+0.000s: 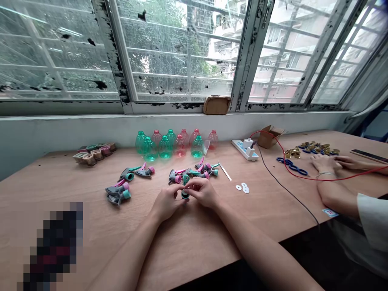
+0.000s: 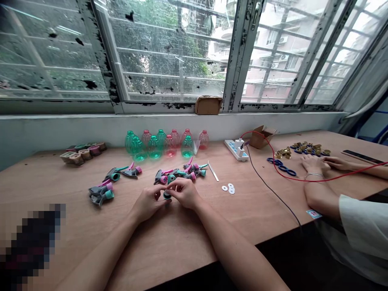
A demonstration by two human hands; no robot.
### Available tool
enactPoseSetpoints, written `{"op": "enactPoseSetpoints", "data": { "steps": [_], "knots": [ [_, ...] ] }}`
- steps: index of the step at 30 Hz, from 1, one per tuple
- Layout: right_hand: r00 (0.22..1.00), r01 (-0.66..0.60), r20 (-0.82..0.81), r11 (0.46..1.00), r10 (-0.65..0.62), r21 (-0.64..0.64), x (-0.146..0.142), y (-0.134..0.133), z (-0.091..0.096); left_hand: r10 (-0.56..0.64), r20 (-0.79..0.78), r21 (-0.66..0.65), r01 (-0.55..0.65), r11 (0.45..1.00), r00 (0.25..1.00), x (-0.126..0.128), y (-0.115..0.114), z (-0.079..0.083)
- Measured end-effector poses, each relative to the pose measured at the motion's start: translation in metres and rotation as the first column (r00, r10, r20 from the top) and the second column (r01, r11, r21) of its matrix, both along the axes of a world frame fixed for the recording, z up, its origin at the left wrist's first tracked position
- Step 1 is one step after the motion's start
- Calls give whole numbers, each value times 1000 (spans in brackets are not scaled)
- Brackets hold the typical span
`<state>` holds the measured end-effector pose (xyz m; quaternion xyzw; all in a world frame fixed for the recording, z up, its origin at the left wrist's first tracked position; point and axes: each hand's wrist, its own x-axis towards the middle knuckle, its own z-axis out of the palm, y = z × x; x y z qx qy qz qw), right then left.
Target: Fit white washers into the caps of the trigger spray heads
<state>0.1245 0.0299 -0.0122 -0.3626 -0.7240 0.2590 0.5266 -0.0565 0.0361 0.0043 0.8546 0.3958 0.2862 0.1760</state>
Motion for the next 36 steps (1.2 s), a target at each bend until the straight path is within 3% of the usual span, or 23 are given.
{"op": "enactPoseSetpoints", "data": {
  "steps": [6,17,24,36],
  "knots": [
    [999,5,-39,997,-8,-75,-2,1,-4,18,-2,-3,-18,1000,1000,0,-2,1],
    [989,-129,-85,981,118,-145,-4,-1,-3,12,-18,-3,-12,1000,1000,-2,0,-1],
    [1000,8,27,999,-7,-51,-3,0,-4,-4,-22,-8,4,1000,1000,-2,0,-2],
    [985,19,168,996,-34,86,-1,-3,-2,13,-54,61,-9,998,998,-1,-5,6]
  ]
}}
